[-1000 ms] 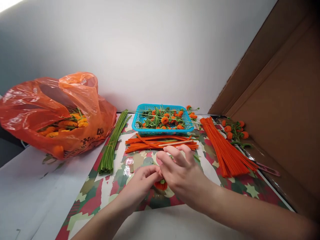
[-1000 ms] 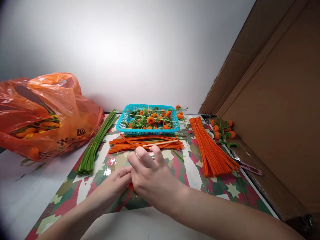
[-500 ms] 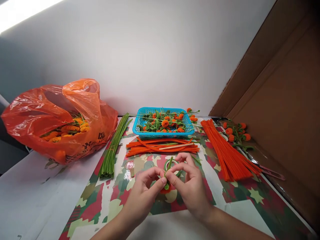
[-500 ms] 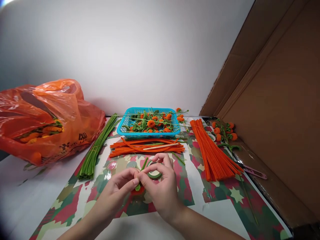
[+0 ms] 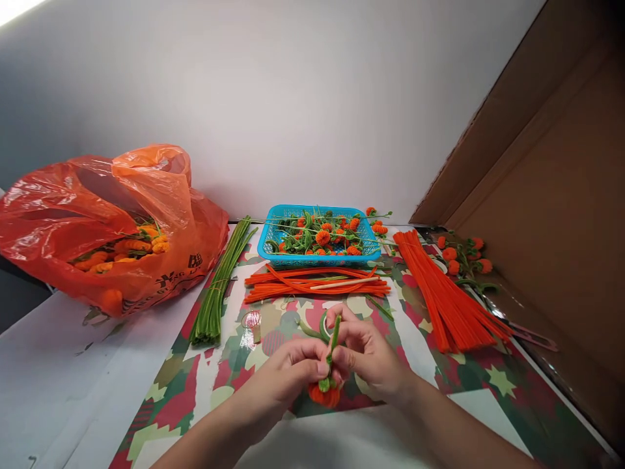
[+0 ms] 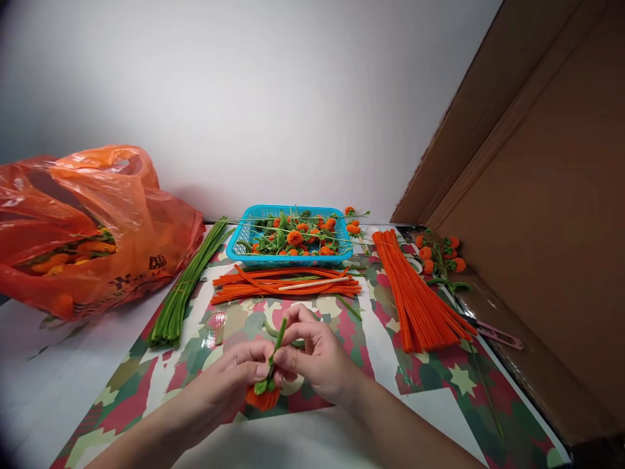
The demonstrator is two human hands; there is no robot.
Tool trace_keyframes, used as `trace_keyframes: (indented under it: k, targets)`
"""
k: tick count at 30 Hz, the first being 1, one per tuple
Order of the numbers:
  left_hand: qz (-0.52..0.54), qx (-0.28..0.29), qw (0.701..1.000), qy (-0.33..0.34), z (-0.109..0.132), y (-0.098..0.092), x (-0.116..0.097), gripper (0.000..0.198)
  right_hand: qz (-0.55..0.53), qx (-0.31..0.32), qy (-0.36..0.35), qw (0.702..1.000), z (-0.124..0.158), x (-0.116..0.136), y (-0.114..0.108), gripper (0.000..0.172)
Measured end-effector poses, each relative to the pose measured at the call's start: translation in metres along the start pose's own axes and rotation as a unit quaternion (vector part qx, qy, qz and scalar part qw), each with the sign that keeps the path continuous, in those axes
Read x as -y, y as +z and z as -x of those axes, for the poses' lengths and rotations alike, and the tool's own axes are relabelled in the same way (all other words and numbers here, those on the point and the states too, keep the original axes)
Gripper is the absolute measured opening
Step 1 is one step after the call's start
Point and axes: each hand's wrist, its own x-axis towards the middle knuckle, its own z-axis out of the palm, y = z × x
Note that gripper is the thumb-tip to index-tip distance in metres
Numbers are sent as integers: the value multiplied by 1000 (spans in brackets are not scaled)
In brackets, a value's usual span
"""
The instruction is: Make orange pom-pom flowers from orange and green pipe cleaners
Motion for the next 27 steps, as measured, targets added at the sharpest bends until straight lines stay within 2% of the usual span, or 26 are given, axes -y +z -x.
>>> trace_keyframes:
  k: [3, 7, 9, 15, 19, 23, 27]
  targets:
    - [62, 93, 992, -53, 2, 2, 4, 17, -7, 46, -23, 999, 0, 3, 0, 33]
    - [95, 165, 978, -84, 4, 4, 11, 17, -7, 121, -62, 991, -2, 8, 3, 39]
    - [84, 165, 980, -74, 4, 4, 10, 19, -2, 135, -62, 989, -2, 10, 2, 37]
    - [48, 52, 997, -15, 4, 3, 1, 22, -4, 83, -32, 996, 2, 7, -5, 30]
    - [30, 28, 999, -10, 4, 4, 0, 22, 20, 46, -42, 998, 2, 8, -3, 28]
    - [30, 50, 998, -36, 4, 4, 2, 18, 15, 49, -26, 998, 2, 9, -1, 31]
    - [51, 117, 991, -49, 4, 5, 8, 19, -75, 126, 47, 988, 7, 5, 1, 32]
